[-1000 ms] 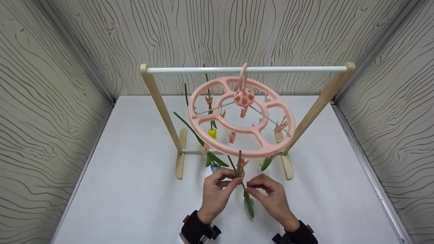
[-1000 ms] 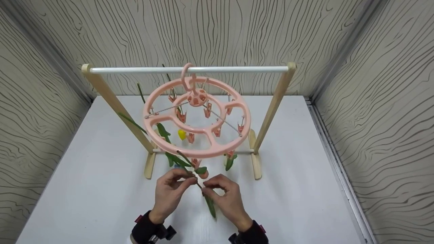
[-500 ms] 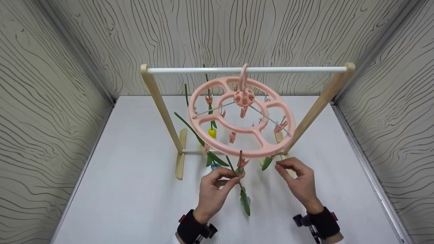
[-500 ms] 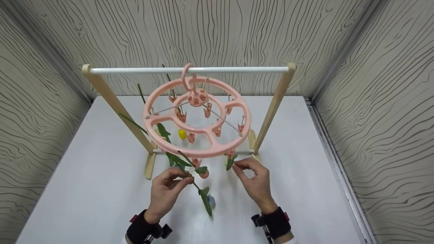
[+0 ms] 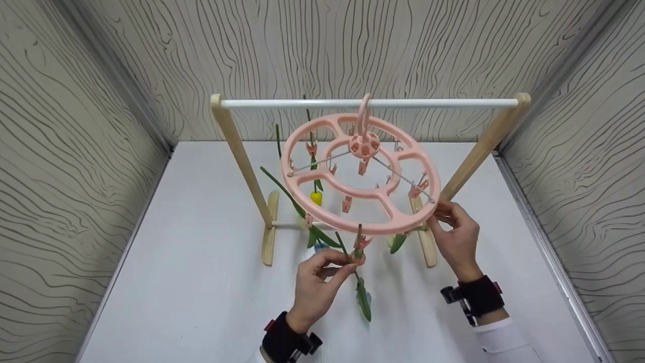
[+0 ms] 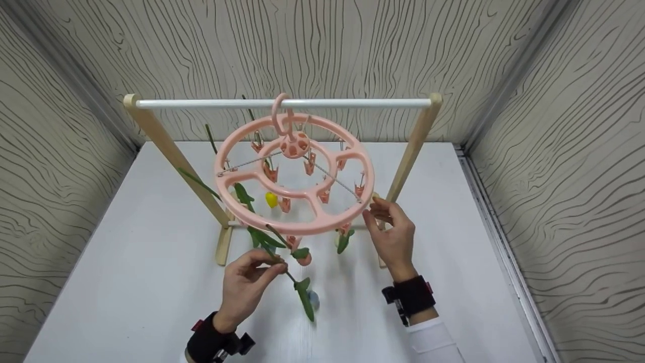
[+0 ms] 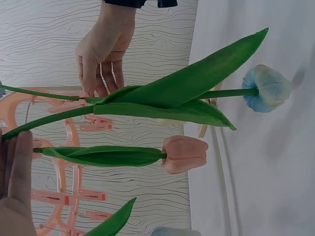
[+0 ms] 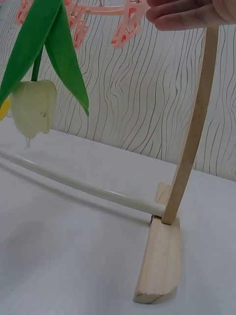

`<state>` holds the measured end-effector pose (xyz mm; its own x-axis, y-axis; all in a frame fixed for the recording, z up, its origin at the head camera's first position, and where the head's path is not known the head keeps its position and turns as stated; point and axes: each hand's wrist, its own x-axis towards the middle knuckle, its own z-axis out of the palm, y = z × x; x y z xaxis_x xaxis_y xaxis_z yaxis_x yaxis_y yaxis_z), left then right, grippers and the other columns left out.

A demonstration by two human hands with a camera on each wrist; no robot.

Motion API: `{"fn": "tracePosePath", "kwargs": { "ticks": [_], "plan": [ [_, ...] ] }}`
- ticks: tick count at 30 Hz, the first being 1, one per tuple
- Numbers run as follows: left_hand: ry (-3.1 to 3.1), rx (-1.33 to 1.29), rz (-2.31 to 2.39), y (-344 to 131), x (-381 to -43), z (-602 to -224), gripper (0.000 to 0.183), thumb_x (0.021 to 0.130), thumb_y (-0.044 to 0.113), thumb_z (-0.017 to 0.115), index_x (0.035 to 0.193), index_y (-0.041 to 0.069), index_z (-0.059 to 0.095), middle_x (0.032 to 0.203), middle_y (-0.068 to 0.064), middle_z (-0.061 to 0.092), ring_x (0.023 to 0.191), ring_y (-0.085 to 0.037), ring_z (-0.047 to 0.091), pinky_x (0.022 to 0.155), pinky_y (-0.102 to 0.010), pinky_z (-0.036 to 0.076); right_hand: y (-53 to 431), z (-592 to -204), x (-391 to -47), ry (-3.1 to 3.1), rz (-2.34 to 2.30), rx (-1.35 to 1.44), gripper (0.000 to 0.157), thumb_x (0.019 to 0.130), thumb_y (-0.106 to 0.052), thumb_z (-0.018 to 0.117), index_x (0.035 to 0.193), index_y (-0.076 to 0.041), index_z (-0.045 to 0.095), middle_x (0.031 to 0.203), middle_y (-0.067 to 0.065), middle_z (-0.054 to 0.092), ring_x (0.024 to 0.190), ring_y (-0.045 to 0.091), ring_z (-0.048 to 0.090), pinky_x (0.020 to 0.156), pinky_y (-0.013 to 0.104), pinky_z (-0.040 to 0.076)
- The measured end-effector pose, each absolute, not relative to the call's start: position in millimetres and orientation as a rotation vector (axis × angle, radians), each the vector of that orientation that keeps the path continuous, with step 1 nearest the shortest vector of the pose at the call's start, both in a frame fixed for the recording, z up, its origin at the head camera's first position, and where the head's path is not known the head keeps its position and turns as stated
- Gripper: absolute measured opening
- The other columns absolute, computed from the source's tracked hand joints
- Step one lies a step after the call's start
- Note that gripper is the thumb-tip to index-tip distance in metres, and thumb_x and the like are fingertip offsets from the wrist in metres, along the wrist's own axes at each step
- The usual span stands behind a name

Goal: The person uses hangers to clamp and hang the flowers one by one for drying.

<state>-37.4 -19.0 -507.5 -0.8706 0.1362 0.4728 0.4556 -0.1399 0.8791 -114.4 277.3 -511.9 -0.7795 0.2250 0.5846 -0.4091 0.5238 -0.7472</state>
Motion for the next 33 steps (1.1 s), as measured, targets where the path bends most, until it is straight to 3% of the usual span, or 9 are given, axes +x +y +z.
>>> {"fn": "tracePosePath", "kwargs": {
  "ticks": [4,7,26,33],
  "plan": [
    [-1.905,-0.674,-2.106,-19.3,-37.4,-506.9,0.013,0.098,-0.003,0.076,0.107,-0.009,0.070,0.102,-0.030,0.076,0.093,-0.019,0.081,0.076,-0.032,0.071,274.3,-510.1,-125.6,-2.136,1.244,0.148,0.032,0.087,0.014,0.079,0.119,0.011,0.073,0.100,0.015,0.080,0.094,-0.016,0.066,0.084,0.000,0.055],
    [-1.906,-0.666,-2.104,-19.6,-36.6,-505.5,0.013,0.097,-0.003,0.076,0.106,-0.010,0.070,0.101,-0.032,0.075,0.094,-0.012,0.080,0.076,-0.032,0.071,272.5,-510.2,-133.5,-2.143,1.243,0.184,0.036,0.088,0.011,0.082,0.123,0.012,0.072,0.105,0.028,0.079,0.095,-0.015,0.069,0.084,-0.001,0.055],
    [-1.909,-0.667,-2.103,-20.9,-36.1,-505.6,0.010,0.097,-0.003,0.077,0.106,-0.006,0.072,0.101,-0.029,0.076,0.094,-0.008,0.078,0.076,-0.032,0.071,274.8,-499.8,-148.1,-2.116,1.374,0.166,0.029,0.092,0.006,0.080,0.119,0.014,0.072,0.104,0.029,0.077,0.093,-0.008,0.072,0.085,0.003,0.058],
    [-1.902,-0.671,-2.110,-20.7,-35.6,-506.4,0.009,0.097,-0.004,0.076,0.105,-0.005,0.072,0.102,-0.029,0.075,0.098,-0.007,0.078,0.077,-0.031,0.071,272.8,-498.6,-145.1,-2.134,1.391,0.118,0.024,0.093,0.006,0.079,0.116,0.013,0.074,0.104,0.016,0.081,0.093,-0.005,0.071,0.084,0.004,0.057]
  ]
}}
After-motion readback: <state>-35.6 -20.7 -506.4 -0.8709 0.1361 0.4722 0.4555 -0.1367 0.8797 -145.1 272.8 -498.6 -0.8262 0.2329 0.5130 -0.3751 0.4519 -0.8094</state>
